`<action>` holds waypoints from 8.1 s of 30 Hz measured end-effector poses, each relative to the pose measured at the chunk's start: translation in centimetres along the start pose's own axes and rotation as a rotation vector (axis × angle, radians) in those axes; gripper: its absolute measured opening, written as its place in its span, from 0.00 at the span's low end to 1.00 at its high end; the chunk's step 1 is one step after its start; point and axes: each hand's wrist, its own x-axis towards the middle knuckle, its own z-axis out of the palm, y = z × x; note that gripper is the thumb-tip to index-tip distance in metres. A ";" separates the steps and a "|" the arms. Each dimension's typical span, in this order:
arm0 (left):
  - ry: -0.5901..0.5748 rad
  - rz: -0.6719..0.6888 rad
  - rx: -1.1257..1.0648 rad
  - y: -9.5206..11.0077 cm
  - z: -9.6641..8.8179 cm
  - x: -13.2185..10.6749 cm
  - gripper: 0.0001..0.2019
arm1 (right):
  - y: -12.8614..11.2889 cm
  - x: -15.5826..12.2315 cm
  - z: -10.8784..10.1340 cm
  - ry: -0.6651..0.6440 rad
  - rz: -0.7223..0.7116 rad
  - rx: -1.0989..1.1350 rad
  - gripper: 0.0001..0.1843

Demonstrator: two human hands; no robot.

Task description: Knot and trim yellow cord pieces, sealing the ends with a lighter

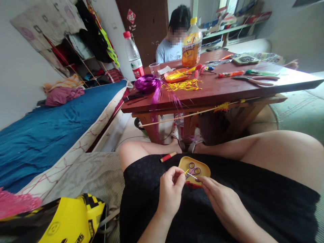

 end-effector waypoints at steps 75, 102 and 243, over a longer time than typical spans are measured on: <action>-0.533 0.275 0.625 6.0 -1.3 -1.6 0.05 | -3.1 -0.1 -7.0 -0.107 -0.121 0.771 0.15; -0.675 0.048 0.723 3.8 -1.7 -3.5 0.07 | -2.4 -1.4 -2.8 -0.182 -0.062 0.328 0.14; -0.122 0.071 0.109 -1.3 -3.9 5.5 0.16 | 5.9 3.4 -9.4 0.860 0.181 1.401 0.20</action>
